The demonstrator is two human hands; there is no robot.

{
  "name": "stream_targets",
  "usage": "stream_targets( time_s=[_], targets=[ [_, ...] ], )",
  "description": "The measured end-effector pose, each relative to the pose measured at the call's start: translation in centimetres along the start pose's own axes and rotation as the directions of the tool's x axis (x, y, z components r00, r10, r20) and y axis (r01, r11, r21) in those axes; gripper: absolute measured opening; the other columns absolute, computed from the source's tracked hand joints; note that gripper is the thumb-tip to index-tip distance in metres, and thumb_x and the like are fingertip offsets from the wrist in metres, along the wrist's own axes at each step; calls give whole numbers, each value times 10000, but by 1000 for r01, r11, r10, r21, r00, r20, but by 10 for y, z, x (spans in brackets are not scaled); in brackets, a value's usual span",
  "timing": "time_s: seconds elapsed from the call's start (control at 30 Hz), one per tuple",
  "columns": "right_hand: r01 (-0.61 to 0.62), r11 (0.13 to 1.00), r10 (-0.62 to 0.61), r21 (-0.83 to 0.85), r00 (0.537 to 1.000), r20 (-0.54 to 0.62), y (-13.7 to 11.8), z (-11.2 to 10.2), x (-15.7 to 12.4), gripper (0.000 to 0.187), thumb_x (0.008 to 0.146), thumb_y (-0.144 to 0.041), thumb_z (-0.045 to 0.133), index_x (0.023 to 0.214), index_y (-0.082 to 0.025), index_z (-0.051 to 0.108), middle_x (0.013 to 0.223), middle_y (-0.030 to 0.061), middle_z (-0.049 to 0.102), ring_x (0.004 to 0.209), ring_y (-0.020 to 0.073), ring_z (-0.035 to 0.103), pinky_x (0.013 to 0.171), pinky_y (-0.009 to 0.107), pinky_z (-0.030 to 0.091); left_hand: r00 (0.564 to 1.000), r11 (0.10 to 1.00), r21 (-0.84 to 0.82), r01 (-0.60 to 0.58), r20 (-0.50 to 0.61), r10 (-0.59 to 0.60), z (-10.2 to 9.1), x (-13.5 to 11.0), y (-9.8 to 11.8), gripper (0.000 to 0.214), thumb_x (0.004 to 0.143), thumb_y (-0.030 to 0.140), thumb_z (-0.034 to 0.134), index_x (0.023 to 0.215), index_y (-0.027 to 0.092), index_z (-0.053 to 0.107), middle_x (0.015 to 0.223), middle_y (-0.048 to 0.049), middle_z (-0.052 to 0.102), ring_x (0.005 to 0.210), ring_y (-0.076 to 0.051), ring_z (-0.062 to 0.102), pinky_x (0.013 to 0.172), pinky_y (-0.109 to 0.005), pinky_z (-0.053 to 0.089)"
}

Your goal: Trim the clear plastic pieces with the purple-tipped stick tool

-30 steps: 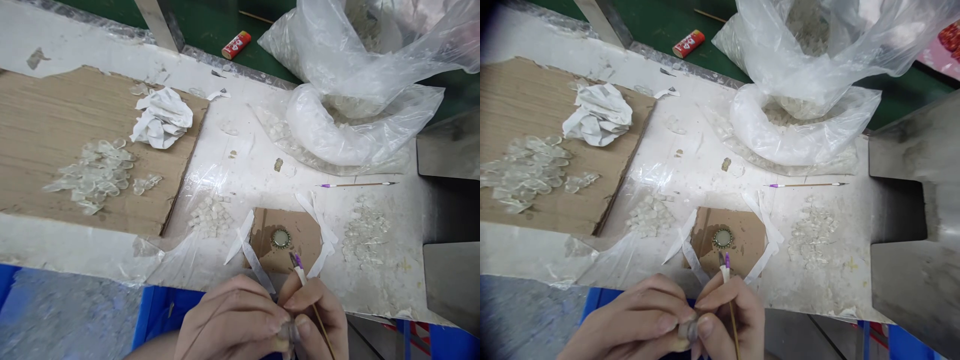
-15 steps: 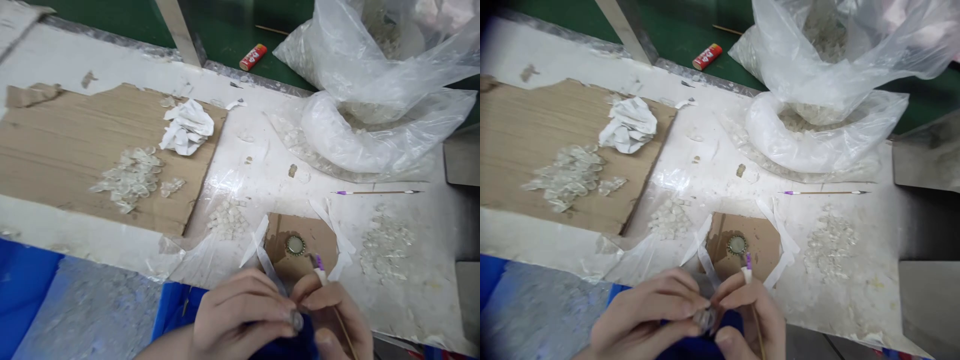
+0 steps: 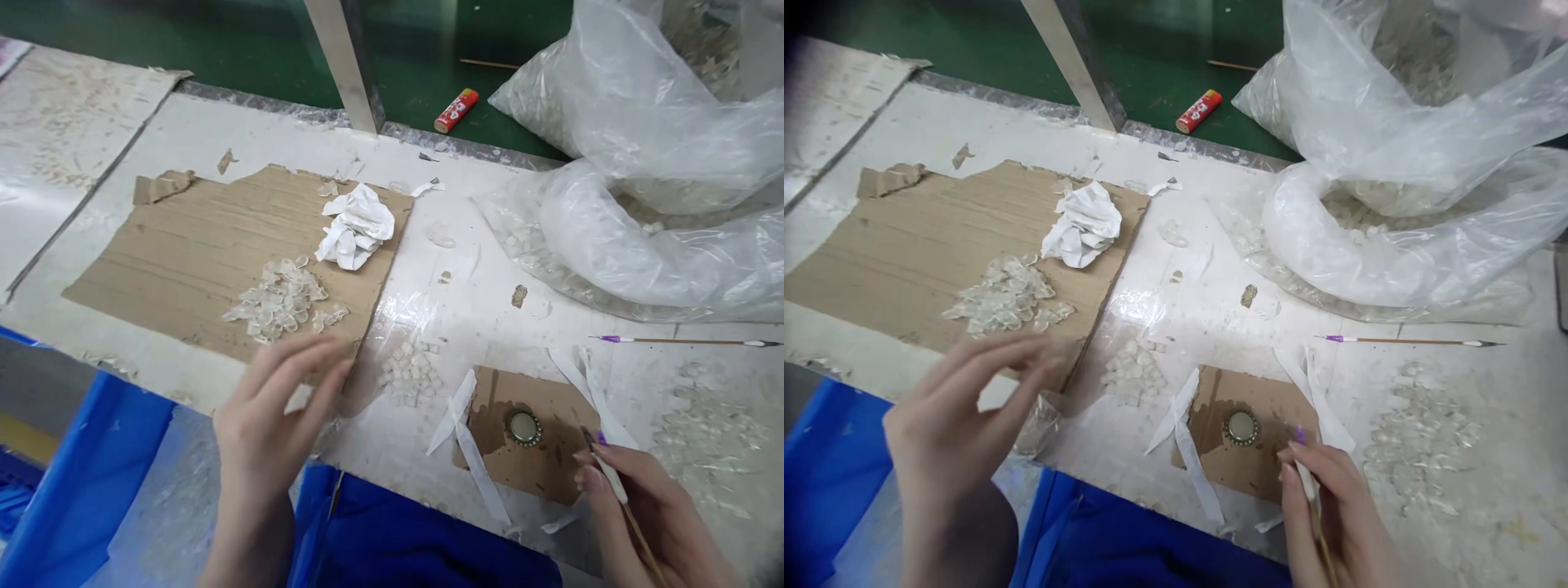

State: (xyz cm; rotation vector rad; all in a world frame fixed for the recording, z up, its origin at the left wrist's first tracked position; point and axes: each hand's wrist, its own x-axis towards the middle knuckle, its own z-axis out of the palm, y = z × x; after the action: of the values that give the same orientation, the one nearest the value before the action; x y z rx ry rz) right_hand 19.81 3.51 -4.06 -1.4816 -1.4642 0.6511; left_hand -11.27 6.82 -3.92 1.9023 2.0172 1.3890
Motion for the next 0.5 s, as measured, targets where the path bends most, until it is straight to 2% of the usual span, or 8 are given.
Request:
stream_targets(
  time_s=[0.07,0.13,0.23,0.37,0.43,0.5],
  targets=[
    [-7,998,12,-57,997,83,0,-3,0,91,979,-200,745,1051,-241,785,955,79,804,831,237,795,685,309,662,983,998,-23,-51,174,54,1,-12,10,135,961,174,755,1009,270,837,958,-17,853,802,-214,776,758,-311,635],
    [25,998,-18,-62,993,114,2,-5,-1,107,980,-173,730,1037,-244,785,909,71,808,737,223,782,608,298,655,951,996,-48,-81,296,92,3,-21,15,195,994,155,684,1070,267,824,1003,-42,856,847,-239,788,783,-323,636],
    [91,992,-86,-84,994,63,4,-1,-3,141,977,-137,715,1053,-240,773,883,66,812,693,207,774,602,286,660,942,995,-55,-83,320,97,9,-25,10,198,1004,175,662,1057,276,824,1000,-48,849,874,-255,790,809,-322,626],
    [227,964,-217,-139,972,86,1,6,-1,203,956,-85,685,1072,-236,754,862,60,817,722,207,796,647,284,680,945,993,-92,-77,312,102,11,-27,-2,147,1010,311,681,1008,293,826,910,-27,836,797,-253,770,762,-318,614],
    [271,953,-258,-137,960,107,-1,7,2,245,935,-47,674,1075,-236,742,869,55,810,739,199,799,659,272,683,951,991,-134,30,310,13,8,-31,-5,105,978,313,735,994,315,839,939,2,840,816,-243,776,779,-314,625],
    [298,946,-284,-127,951,120,-4,8,5,295,918,-4,659,1082,-239,727,869,50,792,732,186,790,651,258,680,938,926,-274,261,298,-176,3,-37,-2,146,906,213,824,971,339,859,972,41,845,864,-233,781,788,-302,639]
  ],
)
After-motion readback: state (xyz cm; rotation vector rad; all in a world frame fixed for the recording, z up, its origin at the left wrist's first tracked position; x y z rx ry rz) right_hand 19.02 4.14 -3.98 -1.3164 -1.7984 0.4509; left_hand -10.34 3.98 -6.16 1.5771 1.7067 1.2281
